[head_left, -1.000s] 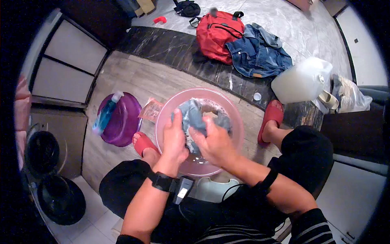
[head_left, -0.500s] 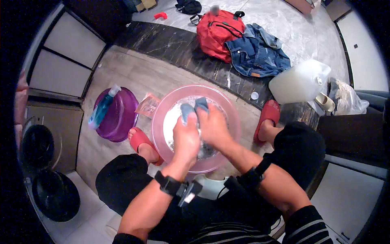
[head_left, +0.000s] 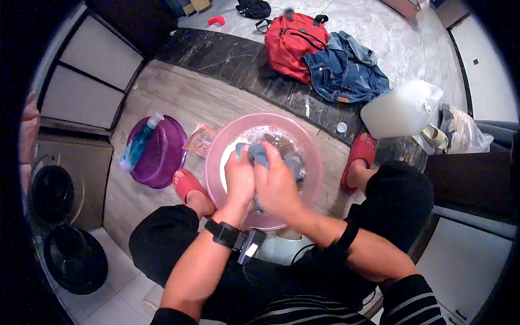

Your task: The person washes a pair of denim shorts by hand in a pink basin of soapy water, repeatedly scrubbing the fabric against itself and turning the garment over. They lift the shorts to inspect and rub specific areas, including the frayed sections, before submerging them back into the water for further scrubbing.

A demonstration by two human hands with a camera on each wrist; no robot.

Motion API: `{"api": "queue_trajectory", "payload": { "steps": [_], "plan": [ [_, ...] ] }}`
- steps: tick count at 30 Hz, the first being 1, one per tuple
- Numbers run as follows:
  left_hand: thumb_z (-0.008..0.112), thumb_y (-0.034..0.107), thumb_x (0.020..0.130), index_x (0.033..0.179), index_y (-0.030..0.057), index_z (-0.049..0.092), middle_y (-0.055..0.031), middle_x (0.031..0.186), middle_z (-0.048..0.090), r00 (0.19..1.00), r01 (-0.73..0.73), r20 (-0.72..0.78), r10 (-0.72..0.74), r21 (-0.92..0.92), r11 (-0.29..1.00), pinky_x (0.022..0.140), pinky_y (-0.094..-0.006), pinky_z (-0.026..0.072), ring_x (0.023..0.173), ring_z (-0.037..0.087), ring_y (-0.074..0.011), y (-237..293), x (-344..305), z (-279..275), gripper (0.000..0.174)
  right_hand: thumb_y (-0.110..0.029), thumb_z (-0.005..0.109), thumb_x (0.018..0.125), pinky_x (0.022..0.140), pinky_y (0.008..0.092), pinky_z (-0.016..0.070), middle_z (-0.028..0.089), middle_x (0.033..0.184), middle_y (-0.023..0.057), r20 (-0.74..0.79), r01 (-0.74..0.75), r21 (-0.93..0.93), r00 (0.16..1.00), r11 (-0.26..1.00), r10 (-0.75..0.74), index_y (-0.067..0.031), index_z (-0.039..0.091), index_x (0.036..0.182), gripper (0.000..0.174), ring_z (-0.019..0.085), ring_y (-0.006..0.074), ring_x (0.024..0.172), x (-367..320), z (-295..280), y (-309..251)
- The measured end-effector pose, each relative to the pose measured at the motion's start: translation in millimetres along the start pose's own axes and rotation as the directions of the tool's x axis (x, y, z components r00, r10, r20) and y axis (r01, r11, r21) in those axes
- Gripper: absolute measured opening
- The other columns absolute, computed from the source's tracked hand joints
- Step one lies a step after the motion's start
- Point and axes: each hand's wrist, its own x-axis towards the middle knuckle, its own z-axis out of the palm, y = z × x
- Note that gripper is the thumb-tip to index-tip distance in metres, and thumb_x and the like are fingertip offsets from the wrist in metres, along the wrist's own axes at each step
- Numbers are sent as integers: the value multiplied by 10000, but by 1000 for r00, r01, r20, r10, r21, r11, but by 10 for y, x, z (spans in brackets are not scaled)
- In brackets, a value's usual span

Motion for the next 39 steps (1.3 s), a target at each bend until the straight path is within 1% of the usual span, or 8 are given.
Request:
{"api": "queue_trajectory", "payload": {
  "steps": [3, 7, 9, 12, 18, 24, 36, 39],
  "plan": [
    [479, 256, 944, 991, -21, 548, -88, 788, 586, 993, -115, -52, 108, -159, 981, 636, -326, 438, 702, 527, -153, -111, -194, 156, 289, -111, 444, 870, 894, 405, 425, 555, 1091, 313, -84, -12, -54, 996, 998, 7, 5, 432, 1260, 408, 563, 379, 1060, 218, -81, 29],
    [475, 257, 947, 954, -20, 530, -88, 814, 593, 986, -157, 85, 142, 214, 964, 618, -335, 445, 694, 532, -147, -40, 127, -82, 282, -139, 465, 867, 848, 418, 446, 575, 1063, 295, -86, 116, 70, 990, 991, -110, 11, 450, 1235, 398, 575, 398, 1006, -82, 93, 56],
    [462, 237, 949, 968, -29, 533, -98, 834, 598, 999, 31, -23, -36, -197, 980, 635, -336, 450, 711, 544, -167, -47, -77, 91, 276, -148, 463, 866, 821, 449, 450, 584, 1016, 292, -148, 94, -5, 985, 996, -94, -10, 467, 1216, 376, 582, 420, 954, 72, 68, 182],
    [450, 210, 949, 1015, -32, 545, -105, 846, 601, 982, -184, -40, 183, -28, 983, 663, -334, 451, 733, 546, -174, -58, -237, 146, 268, -157, 461, 860, 793, 512, 448, 586, 929, 323, -231, 78, -18, 970, 997, -80, -50, 450, 1235, 390, 584, 464, 896, 377, -35, 263],
    [460, 226, 950, 1047, -21, 544, -110, 869, 606, 998, -42, 27, 49, -201, 979, 686, -329, 450, 768, 552, -168, -221, -101, 135, 278, -160, 453, 864, 798, 505, 450, 592, 931, 313, -203, 279, -105, 934, 955, -295, 3, 467, 1188, 362, 583, 471, 888, 163, -11, 218],
    [463, 233, 953, 1119, -14, 528, -82, 943, 592, 972, -20, 228, 53, -144, 989, 768, -316, 431, 865, 530, -146, -17, 30, -28, 305, -160, 448, 863, 783, 486, 463, 592, 958, 306, -136, 147, 37, 981, 989, -140, 30, 478, 1184, 375, 580, 462, 904, -63, 109, 105],
    [444, 247, 962, 1029, -19, 552, -86, 896, 602, 994, -86, 45, 104, -308, 948, 674, -327, 452, 758, 546, -152, -142, -234, 138, 296, -154, 465, 844, 764, 489, 464, 604, 917, 296, -289, 195, 19, 940, 981, -181, -20, 483, 1195, 376, 596, 452, 849, 287, -95, 122],
    [463, 234, 955, 1063, -13, 551, -76, 909, 588, 990, -79, 114, 79, -12, 997, 715, -312, 442, 825, 531, -131, -110, 41, -30, 284, -157, 469, 845, 775, 480, 466, 601, 943, 301, -201, 148, 25, 970, 989, -140, -2, 490, 1188, 377, 594, 449, 872, 14, 66, 121]
  ]
}}
